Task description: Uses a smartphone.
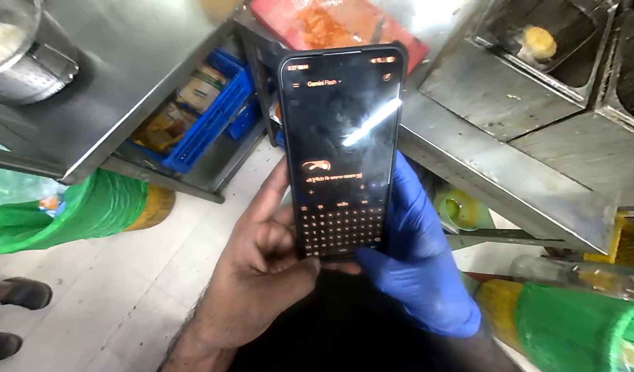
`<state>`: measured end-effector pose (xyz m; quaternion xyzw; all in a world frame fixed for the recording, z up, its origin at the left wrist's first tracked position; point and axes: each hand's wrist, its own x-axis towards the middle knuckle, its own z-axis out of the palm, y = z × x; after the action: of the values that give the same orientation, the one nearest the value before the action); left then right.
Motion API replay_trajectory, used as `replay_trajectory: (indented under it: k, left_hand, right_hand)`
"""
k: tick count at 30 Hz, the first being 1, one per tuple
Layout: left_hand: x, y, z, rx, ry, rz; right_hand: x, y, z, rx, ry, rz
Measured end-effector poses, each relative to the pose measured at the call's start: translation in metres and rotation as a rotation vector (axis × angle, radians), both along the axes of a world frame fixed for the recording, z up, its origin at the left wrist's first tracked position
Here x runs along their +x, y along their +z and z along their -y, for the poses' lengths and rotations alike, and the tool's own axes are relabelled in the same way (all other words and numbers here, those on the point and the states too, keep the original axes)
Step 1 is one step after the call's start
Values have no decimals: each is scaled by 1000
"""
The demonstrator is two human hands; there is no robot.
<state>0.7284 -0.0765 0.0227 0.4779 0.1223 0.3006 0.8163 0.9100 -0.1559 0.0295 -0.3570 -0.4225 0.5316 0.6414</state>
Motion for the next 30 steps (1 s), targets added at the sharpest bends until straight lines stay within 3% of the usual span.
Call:
replay_trajectory:
  k: [17,30]
  left_hand:
    - [0,0,6,14,10,-18]
    - [5,8,12,-7,75,-38]
  right_hand:
    - [0,0,5,-25,6,51]
    - [-3,1,7,-45,-15,-55]
